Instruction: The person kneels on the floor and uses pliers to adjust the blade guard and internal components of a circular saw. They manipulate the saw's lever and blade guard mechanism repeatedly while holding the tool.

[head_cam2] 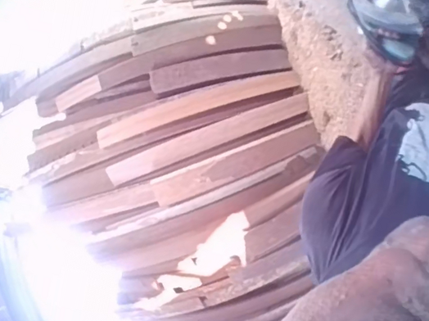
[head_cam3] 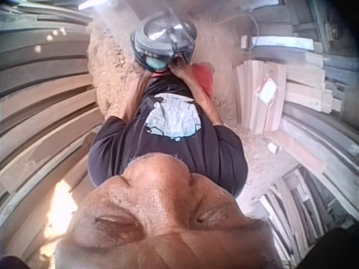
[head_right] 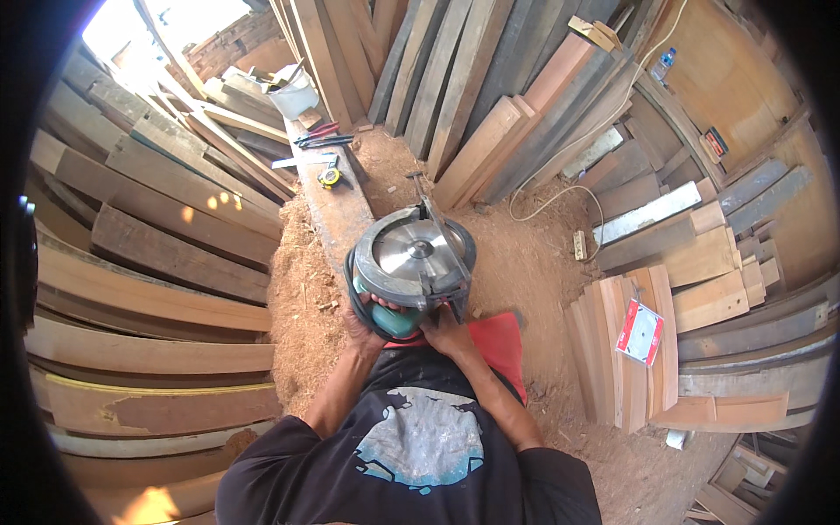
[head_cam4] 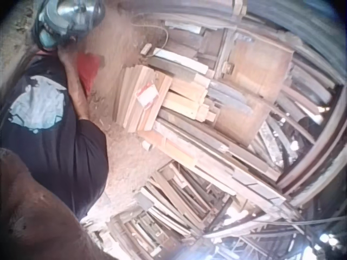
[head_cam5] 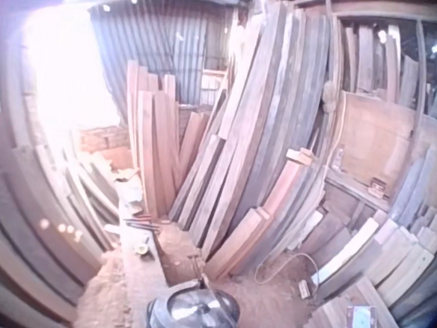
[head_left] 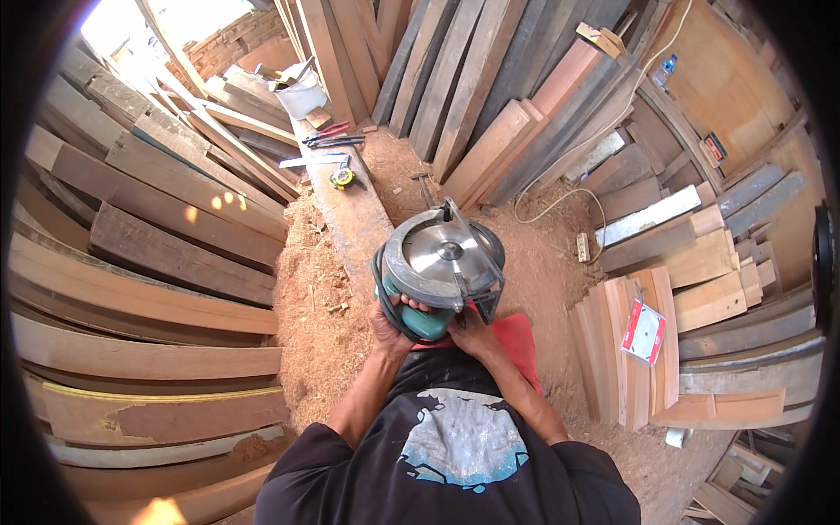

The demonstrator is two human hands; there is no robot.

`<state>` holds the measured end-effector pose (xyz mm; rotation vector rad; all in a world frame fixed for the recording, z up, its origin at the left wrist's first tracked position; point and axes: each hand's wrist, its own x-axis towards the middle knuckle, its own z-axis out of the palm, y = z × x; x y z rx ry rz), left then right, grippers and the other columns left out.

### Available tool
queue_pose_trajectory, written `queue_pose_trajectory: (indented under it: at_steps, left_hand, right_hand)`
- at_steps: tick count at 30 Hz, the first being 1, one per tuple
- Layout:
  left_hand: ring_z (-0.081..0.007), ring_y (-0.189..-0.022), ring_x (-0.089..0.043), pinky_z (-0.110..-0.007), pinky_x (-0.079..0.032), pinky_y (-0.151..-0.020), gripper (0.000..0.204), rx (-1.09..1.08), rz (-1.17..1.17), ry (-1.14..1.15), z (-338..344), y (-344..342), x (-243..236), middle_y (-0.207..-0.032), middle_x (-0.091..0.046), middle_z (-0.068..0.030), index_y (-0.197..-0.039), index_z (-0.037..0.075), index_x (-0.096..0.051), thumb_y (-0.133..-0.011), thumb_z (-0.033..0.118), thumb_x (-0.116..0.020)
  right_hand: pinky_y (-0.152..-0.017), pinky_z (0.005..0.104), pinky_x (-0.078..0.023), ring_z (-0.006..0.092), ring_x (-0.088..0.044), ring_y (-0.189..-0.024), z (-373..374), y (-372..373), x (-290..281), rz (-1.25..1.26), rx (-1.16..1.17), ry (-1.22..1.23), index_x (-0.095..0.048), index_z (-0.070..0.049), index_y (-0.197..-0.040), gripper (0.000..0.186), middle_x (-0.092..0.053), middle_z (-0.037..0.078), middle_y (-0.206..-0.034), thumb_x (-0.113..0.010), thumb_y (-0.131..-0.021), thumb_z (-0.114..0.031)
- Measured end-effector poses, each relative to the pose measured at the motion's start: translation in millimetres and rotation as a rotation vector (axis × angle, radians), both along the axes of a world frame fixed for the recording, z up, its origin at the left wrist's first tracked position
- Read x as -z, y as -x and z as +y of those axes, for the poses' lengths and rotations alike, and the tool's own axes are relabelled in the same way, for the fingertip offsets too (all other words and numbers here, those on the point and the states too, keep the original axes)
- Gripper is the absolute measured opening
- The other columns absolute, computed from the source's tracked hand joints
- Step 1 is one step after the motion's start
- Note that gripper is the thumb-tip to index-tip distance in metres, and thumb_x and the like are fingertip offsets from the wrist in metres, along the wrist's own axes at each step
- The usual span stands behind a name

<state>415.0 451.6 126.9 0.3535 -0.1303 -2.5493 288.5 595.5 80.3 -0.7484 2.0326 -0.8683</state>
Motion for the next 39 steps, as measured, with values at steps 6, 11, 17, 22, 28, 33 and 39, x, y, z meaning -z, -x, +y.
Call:
queue_pose_trajectory:
  at_steps: [6,11,17,22,28,33,39]
  left_hand:
    - [-0.0284,-0.082,-0.063,-0.045,-0.056,-0.084,0.014,-0.009,-0.055,-0.093,7.5,-4.1,-1.6,-0.08,-0.061,-0.0122,-0.084,0.001,-0.061,-0.085,0.014,-0.064]
    - [-0.0255,-0.084,-0.065,-0.044,-0.058,-0.086,0.014,0.029,0.044,-0.035,9.6,20.6,-3.1,-0.083,-0.063,-0.0081,-0.091,0.001,-0.062,-0.09,0.015,-0.066]
    - [-0.0253,-0.085,-0.067,-0.046,-0.058,-0.089,0.015,-0.008,0.121,-0.106,3.7,18.1,3.9,-0.086,-0.066,-0.0084,-0.094,0.001,-0.065,-0.093,0.016,-0.065]
    - [-0.0254,-0.085,-0.07,-0.044,-0.058,-0.092,0.017,0.02,0.125,-0.16,-1.0,15.1,3.9,-0.087,-0.071,-0.0106,-0.094,-0.001,-0.066,-0.088,0.015,-0.068]
    - [-0.028,-0.083,-0.068,-0.045,-0.058,-0.088,0.019,-0.011,0.037,-0.048,6.4,19.3,-6.5,-0.085,-0.068,-0.0119,-0.095,0.001,-0.065,-0.093,0.019,-0.059]
    - [-0.0299,-0.082,-0.065,-0.043,-0.058,-0.086,0.019,0.002,-0.06,0.006,1.4,16.8,-2.6,-0.083,-0.065,-0.0154,-0.089,0.0,-0.063,-0.091,0.018,-0.057]
    - [-0.0254,-0.087,-0.068,-0.046,-0.058,-0.09,0.022,0.004,0.093,-0.134,-4.4,10.0,-9.0,-0.089,-0.069,-0.0127,-0.086,-0.001,-0.066,-0.095,0.018,-0.059]
  right_hand:
    - [-0.117,0.047,-0.037,0.0374,-0.046,-0.141,-10.1,7.0,7.0,0.468,-0.242,0.087,-0.05,-0.008,-0.146,0.062,-0.05,0.02,-0.151,-0.052,-0.097,-0.046]
    - [-0.122,0.0439,-0.032,0.0316,-0.04,-0.147,-6.3,27.4,58.5,0.388,-0.351,0.049,-0.047,-0.011,-0.15,0.059,-0.041,0.017,-0.159,-0.046,-0.101,-0.043]
    - [-0.109,0.0384,-0.047,0.0239,-0.056,-0.134,-22.8,18.9,-26.6,0.142,-0.308,0.169,-0.056,-0.005,-0.142,0.049,-0.061,0.012,-0.142,-0.053,-0.102,-0.033]
    - [-0.11,0.0403,-0.044,0.0328,-0.061,-0.126,-5.1,25.3,7.3,-0.145,-0.086,-0.037,-0.053,-0.001,-0.142,0.047,-0.062,0.021,-0.138,-0.049,-0.097,-0.013]
    - [-0.095,0.0325,-0.048,0.0181,-0.058,-0.113,23.5,32.0,82.1,-0.327,0.075,0.181,-0.034,0.001,-0.155,0.057,-0.061,0.01,-0.128,-0.047,-0.101,-0.013]
    - [-0.098,0.0418,-0.052,0.021,-0.062,-0.118,25.6,-5.2,7.7,-0.986,0.383,0.55,-0.054,-0.007,-0.138,0.044,-0.063,0.005,-0.129,-0.057,-0.094,-0.011]
    - [-0.098,0.0423,-0.053,0.0215,-0.064,-0.116,46.2,-13.4,-20.1,-1.359,0.481,0.664,-0.05,-0.012,-0.141,0.049,-0.065,0.005,-0.127,-0.062,-0.094,-0.003]
